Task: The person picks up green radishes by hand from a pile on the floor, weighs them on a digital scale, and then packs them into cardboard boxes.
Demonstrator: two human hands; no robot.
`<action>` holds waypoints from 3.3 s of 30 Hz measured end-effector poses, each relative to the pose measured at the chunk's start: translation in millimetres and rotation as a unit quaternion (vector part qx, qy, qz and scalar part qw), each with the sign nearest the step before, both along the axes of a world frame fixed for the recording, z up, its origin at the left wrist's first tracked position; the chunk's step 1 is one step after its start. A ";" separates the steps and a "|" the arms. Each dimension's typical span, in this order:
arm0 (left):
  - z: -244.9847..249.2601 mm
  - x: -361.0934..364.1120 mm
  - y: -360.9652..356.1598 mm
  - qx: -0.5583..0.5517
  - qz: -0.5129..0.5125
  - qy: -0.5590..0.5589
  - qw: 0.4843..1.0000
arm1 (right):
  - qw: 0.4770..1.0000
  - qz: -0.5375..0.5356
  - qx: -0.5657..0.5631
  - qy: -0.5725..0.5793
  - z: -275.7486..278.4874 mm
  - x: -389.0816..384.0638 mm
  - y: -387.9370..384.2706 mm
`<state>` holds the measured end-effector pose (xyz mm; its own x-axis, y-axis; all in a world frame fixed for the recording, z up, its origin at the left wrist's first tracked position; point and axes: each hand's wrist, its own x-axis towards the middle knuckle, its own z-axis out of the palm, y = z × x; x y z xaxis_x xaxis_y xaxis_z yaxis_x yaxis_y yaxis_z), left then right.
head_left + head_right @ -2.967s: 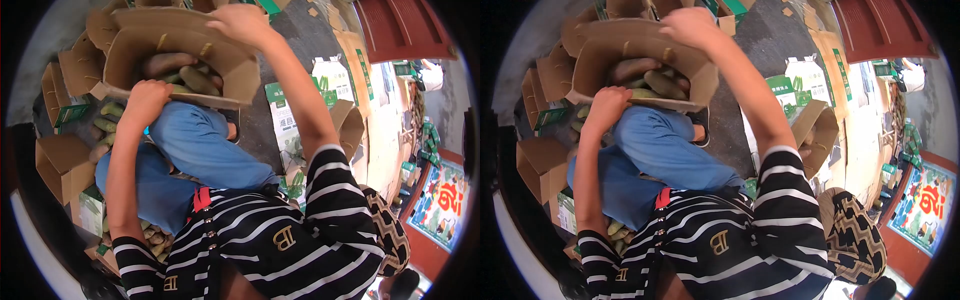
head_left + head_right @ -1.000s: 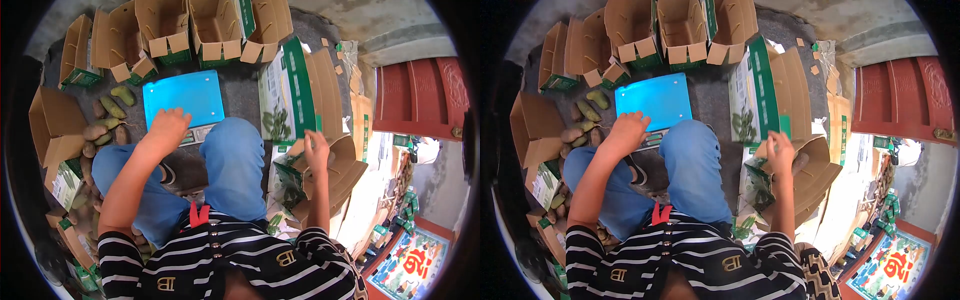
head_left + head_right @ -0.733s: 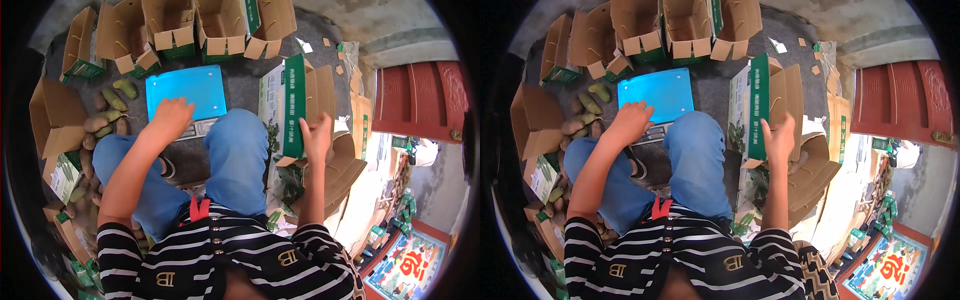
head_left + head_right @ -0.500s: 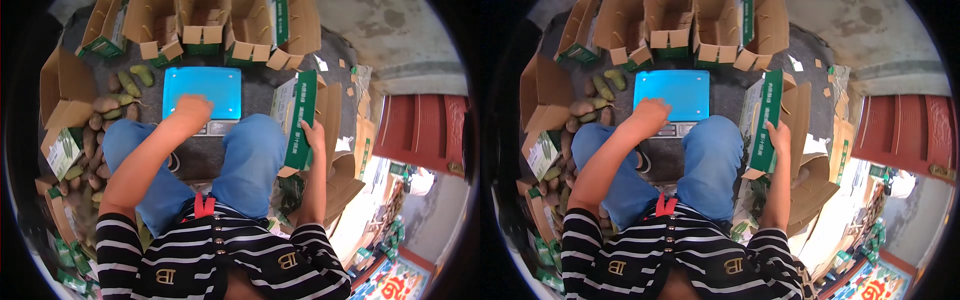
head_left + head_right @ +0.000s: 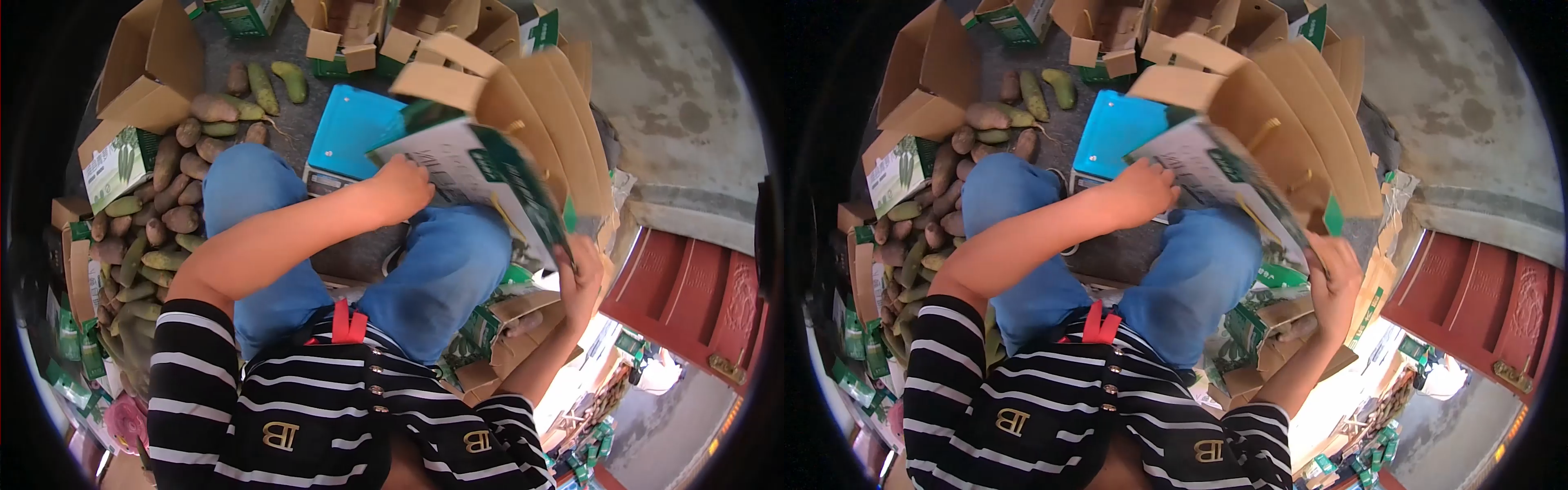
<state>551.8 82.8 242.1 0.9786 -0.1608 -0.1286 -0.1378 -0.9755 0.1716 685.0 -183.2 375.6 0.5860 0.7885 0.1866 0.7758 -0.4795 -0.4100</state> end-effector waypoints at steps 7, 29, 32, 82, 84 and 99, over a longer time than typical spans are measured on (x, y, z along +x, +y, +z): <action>7.6 5.3 19.0 0.123 0.180 0.161 0.963 | 0.970 0.226 -0.037 -0.079 -23.2 1.1 129.9; 77.5 -122.9 9.0 -0.358 0.082 -0.372 0.853 | 0.968 0.161 -0.192 -0.002 -46.3 -33.8 210.5; 48.2 -191.5 45.8 -0.274 0.310 -0.458 0.787 | 0.969 0.207 -0.133 -0.019 -46.0 -38.0 207.0; 7.9 -225.4 130.3 -0.408 0.498 -0.543 0.539 | 0.959 0.235 -0.159 0.009 -50.5 -48.9 205.5; 49.7 -186.9 124.7 -0.447 0.452 -0.553 0.539 | 0.959 0.237 -0.156 0.006 -52.4 -47.2 204.5; 75.7 -110.6 131.3 -0.314 0.297 -0.377 0.819 | 0.953 0.252 -0.160 0.056 -50.2 -46.2 205.3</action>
<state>441.2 214.1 317.9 0.6707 0.5700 0.4746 0.0308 -0.6607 0.7500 638.9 22.1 325.4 0.1192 0.9811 -0.1524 0.9010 -0.1714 -0.3985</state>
